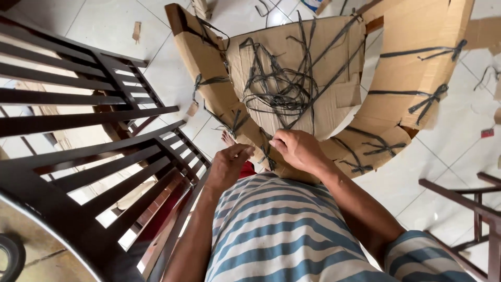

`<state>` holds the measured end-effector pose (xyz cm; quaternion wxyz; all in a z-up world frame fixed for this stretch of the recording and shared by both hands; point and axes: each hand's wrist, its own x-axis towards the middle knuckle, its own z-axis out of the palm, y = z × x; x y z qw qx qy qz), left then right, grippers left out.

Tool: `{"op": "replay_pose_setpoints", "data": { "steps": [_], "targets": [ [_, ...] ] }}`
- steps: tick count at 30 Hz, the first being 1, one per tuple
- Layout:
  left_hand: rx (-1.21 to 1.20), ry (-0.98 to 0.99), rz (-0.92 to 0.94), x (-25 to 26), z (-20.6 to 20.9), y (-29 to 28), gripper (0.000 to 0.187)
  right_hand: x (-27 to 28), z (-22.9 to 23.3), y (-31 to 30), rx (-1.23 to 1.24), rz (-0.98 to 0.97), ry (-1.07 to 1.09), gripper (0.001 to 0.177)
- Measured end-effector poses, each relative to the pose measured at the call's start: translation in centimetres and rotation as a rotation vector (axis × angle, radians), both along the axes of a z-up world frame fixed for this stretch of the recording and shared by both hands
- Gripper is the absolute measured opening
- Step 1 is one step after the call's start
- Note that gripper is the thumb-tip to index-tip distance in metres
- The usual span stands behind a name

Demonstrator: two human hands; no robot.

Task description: Wrapping a curved wooden furniture component with protective cardboard and securing it with plastic straps.

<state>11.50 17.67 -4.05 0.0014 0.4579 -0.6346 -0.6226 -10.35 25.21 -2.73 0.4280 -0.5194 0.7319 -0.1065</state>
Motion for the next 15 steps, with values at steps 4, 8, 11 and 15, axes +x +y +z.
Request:
{"op": "replay_pose_setpoints", "data": {
  "steps": [4,8,11,15],
  "targets": [
    [-0.078,0.105,0.177,-0.3,-3.6,1.6,0.02,1.0,-0.1,0.0,-0.133,0.051,-0.056,0.013],
    [-0.128,0.172,0.196,-1.1,-4.1,2.1,0.029,2.0,0.2,-0.2,-0.247,0.092,-0.104,0.01],
    [-0.272,0.223,0.212,-1.4,-4.8,2.4,0.025,2.6,2.0,-1.1,-0.221,0.098,-0.143,0.014],
    [-0.293,0.203,0.234,-0.6,-9.4,3.2,0.013,2.4,0.1,-1.6,-0.33,0.106,-0.196,0.015]
  ]
}}
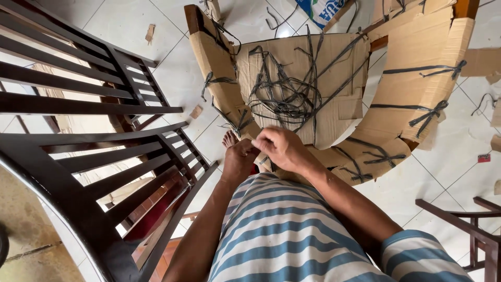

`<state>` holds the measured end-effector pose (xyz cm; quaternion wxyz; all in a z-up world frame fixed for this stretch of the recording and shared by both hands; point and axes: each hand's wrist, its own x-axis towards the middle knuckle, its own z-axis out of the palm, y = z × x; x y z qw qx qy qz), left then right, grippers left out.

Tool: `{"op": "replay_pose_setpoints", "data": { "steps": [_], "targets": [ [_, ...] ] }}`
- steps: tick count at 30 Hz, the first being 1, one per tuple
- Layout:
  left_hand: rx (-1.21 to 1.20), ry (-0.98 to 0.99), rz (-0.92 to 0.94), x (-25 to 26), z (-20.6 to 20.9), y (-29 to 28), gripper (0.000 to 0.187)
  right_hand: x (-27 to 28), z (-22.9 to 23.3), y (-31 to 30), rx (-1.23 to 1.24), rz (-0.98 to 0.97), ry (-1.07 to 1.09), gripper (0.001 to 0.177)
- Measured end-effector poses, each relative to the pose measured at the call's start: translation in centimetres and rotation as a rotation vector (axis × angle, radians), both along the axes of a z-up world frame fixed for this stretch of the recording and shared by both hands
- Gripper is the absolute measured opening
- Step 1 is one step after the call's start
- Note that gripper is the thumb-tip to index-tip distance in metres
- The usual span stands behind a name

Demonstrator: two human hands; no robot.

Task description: Wrapping a curved wooden furniture component with protective cardboard and securing it with plastic straps.

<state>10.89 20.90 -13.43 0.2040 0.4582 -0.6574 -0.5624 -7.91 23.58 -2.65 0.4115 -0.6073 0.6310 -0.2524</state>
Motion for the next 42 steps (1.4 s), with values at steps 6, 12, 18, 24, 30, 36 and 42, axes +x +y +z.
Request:
{"op": "replay_pose_setpoints", "data": {
  "steps": [6,12,18,24,30,36,42],
  "targets": [
    [0.029,0.103,0.072,-0.8,2.2,-0.5,0.017,-1.3,-1.7,-1.6,-0.049,-0.075,-0.305,0.035],
    [-0.004,0.108,0.048,-1.2,3.6,-1.0,0.019,-1.7,-3.1,-2.0,0.136,-0.003,-0.394,0.026],
    [0.033,0.132,0.086,-1.9,4.2,-1.0,0.03,-2.2,-5.7,-1.2,0.276,-0.128,-0.35,0.015],
    [0.071,-0.179,0.082,-0.7,1.1,-2.1,0.029,-1.7,-7.9,-0.2,0.11,-0.12,-0.128,0.013],
    [0.266,-0.223,0.045,-1.1,3.6,-3.1,0.044,-0.4,-3.7,-0.4,0.011,0.013,-0.149,0.015],
    [0.373,-0.174,0.092,-1.3,4.5,-3.0,0.044,0.9,-6.1,0.4,-0.109,0.074,-0.031,0.037],
    [0.448,-0.271,0.119,-1.5,3.0,-3.6,0.044,1.8,-8.4,1.4,-0.402,0.116,0.244,0.02]
  ]
}}
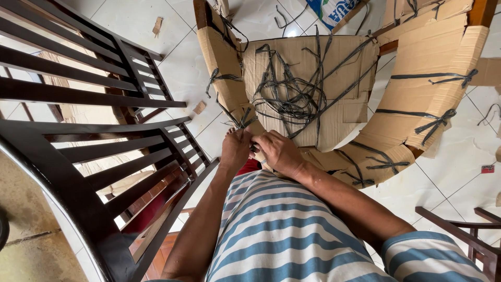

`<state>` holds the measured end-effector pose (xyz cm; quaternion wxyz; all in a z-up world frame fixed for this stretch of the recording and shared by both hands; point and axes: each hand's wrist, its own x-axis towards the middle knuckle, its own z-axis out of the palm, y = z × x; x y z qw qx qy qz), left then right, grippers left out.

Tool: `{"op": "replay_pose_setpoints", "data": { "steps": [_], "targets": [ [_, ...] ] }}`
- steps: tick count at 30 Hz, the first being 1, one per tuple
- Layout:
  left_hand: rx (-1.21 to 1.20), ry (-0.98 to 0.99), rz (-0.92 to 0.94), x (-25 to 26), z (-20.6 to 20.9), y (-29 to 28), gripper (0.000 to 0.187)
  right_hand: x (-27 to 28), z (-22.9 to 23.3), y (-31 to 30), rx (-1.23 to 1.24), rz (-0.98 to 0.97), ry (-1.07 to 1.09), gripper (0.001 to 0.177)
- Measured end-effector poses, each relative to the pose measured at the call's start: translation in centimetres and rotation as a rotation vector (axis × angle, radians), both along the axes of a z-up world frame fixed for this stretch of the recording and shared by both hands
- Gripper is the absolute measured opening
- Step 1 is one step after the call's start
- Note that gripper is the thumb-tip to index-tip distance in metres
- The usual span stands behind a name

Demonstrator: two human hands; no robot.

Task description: Wrapping a curved wooden furniture component with protective cardboard and securing it with plastic straps.

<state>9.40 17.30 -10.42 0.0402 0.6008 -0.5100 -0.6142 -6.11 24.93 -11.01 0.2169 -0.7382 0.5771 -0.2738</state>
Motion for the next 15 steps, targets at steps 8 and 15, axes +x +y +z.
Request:
{"op": "replay_pose_setpoints", "data": {
  "steps": [8,15],
  "targets": [
    [-0.253,-0.134,-0.13,-0.5,3.5,-0.4,0.031,-0.4,0.4,-0.2,0.186,0.078,0.104,0.014],
    [-0.634,-0.019,-0.084,0.8,0.6,2.1,0.018,-1.7,4.0,-3.1,0.777,-0.07,-0.34,0.024]
  ]
}}
